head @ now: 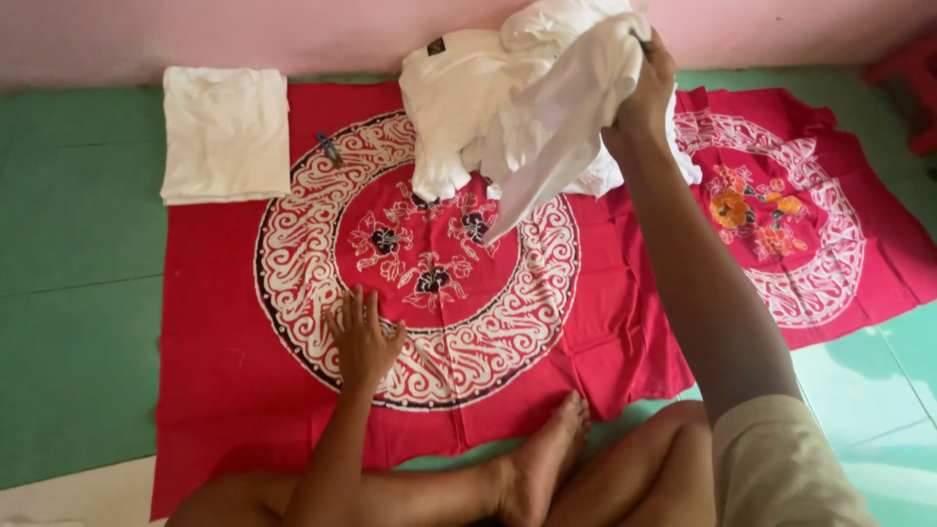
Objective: The person folds a white t-shirt on a red patterned mat, smoothing it out and folding it into a compact rectangle. They then place the folded shirt aside and pick up another white t-shirt to repeat the folding process.
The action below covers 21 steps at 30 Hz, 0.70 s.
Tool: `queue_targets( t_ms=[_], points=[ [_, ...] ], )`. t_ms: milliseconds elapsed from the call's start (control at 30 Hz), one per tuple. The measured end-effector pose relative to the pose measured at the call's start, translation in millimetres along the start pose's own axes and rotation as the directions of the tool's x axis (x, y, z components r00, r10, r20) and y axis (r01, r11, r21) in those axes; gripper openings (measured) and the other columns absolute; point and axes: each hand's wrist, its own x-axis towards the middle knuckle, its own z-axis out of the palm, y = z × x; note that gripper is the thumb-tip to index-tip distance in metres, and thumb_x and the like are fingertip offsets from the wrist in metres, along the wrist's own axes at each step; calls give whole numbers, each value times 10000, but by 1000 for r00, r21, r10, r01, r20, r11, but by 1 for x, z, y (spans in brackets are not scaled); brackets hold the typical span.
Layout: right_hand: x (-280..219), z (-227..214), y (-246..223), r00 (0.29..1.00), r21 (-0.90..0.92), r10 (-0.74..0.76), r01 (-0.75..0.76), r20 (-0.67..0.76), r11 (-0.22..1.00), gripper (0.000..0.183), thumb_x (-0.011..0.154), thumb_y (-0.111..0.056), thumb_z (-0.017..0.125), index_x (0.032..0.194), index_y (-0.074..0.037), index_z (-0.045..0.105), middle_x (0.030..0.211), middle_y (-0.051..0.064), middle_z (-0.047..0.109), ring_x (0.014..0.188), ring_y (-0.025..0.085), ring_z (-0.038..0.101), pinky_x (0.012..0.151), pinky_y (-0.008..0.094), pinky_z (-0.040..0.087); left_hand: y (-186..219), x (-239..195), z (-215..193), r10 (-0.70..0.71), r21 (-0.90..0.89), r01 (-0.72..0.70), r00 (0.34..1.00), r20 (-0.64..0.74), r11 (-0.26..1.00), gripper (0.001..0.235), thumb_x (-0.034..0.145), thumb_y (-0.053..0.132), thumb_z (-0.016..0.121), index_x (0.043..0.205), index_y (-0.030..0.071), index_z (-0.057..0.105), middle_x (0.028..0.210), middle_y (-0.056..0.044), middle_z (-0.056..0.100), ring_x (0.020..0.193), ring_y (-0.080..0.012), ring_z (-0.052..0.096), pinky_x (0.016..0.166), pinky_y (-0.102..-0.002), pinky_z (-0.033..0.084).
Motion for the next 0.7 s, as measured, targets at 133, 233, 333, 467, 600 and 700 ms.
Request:
queue_targets(
  t_ms=[133,233,333,467,600,700],
  points=[
    [-17,0,5,945,64,-175,164,278,984,69,883,13,761,905,-41,722,852,67,752,749,163,755,742,289,636,-2,-2,1,24,-19,-25,999,-33,1000,741,802,477,698,1418,81,581,1522,-216,522,1451,-403,460,1145,-728,269],
    [-87,10,5,948,45,-128,120,291,992,258,899,-34,809,747,-80,605,684,28,648,599,118,653,584,246,552,-4,-2,3,29,-52,-29,1000,-6,998,749,808,490,695,1421,77,578,1525,-226,515,1462,-406,446,1156,-728,228],
    [-159,2,25,924,-93,-87,130,373,987,96,931,-85,692,1010,-33,678,886,18,621,840,123,606,767,269,530,-8,-3,3,58,-85,-58,998,1,995,789,800,485,714,1448,65,553,1526,-262,501,1467,-436,437,1125,-769,230],
    [-203,-20,117,883,-204,97,-1,459,979,247,844,-141,836,1026,-113,673,842,-2,676,750,93,650,644,244,541,-2,-6,0,67,-135,-69,998,-23,988,834,794,521,730,1473,78,534,1532,-264,503,1452,-441,457,1128,-783,211],
    [-232,-51,220,689,-507,178,310,703,804,444,795,-70,745,1217,-99,611,1034,152,706,980,362,688,884,471,532,-6,-3,-1,161,-111,-173,981,-108,979,955,641,528,814,1445,76,564,1476,-235,556,1391,-430,519,1122,-771,245],
    [-268,-70,229,513,-567,323,444,796,694,687,815,-64,744,1436,-31,452,1278,309,612,1216,516,573,1083,574,442,-3,-9,-7,248,-126,-260,963,-103,957,949,603,401,711,1490,111,534,1485,-189,544,1418,-388,489,1136,-768,217]
  ],
)
